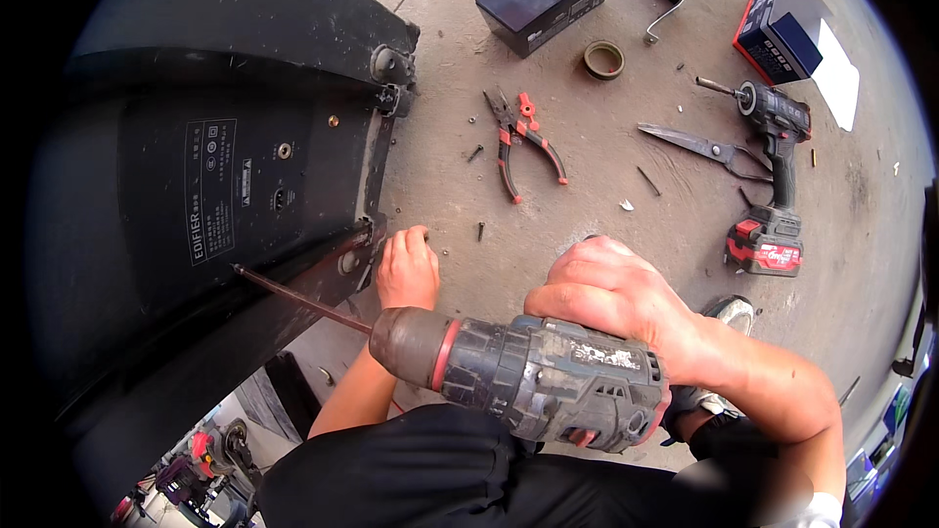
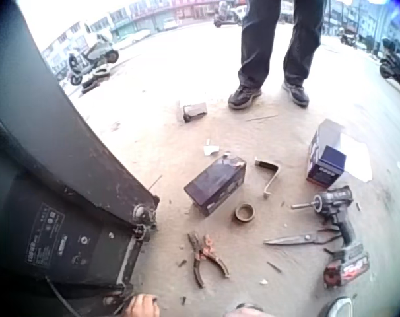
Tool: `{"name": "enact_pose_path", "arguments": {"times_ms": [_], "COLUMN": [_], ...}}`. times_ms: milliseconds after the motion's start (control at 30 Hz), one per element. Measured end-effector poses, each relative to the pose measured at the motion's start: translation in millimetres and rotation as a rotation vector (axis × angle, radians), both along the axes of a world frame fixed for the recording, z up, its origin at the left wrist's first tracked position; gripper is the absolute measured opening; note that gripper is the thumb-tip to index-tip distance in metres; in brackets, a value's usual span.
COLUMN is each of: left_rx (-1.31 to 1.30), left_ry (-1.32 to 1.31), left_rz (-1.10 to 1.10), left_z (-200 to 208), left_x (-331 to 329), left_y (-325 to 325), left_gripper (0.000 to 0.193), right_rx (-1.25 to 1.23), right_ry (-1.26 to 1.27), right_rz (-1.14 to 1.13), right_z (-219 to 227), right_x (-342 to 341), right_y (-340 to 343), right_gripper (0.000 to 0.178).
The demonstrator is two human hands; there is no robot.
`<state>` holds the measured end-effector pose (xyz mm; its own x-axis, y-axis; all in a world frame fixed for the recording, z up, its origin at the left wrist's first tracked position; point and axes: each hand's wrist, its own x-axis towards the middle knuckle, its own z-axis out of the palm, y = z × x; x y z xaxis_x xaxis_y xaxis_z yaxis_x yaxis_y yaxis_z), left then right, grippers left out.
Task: The person installs a small black electronic box into a compartment on the back of a large black speaker. They connect wires to the box and then use a cordless drill to secure the box to the speaker with screws.
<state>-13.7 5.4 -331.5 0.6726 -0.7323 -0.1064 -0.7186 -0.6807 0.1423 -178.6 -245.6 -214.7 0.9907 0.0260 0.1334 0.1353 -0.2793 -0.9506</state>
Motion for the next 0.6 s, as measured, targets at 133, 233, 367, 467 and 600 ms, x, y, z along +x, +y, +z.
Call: {"name": "enact_pose_path", "arguments": {"times_ms": [133, 233, 367, 467, 600], "left_rx": [0.115, 0.104, 0.068, 0.098, 0.175], "left_ry": [0.03, 0.03, 0.093, 0.115, 0.082], "left_rz": [0.041, 0.072, 0.055, 0.057, 0.083], "left_z": [2.1, 2.7, -1.2, 6.4, 3.4], "left_x": [4.8, 6.1, 6.6, 7.3, 7.1], "left_y": [-6.1, 1.5, 0.4, -0.5, 3.5], "left_gripper": [0.026, 0.026, 0.024, 0.027, 0.026], "right_rx": [-0.042, -0.033, -0.039, -0.071, -0.084], "right_ry": [-0.033, -0.045, -0.046, -0.037, -0.068], "right_rz": [-0.018, -0.003, -0.024, -0.021, -0.02], "right_z": [2.0, 2.0, 10.4, 14.5, 11.0], "right_x": [1.7, 6.7, 9.2, 13.1, 17.6], "right_y": [-2.6, 0.5, -0.3, -2.6, -1.5], "right_gripper": [0.049, 0.048, 0.043, 0.04, 0.039]}}
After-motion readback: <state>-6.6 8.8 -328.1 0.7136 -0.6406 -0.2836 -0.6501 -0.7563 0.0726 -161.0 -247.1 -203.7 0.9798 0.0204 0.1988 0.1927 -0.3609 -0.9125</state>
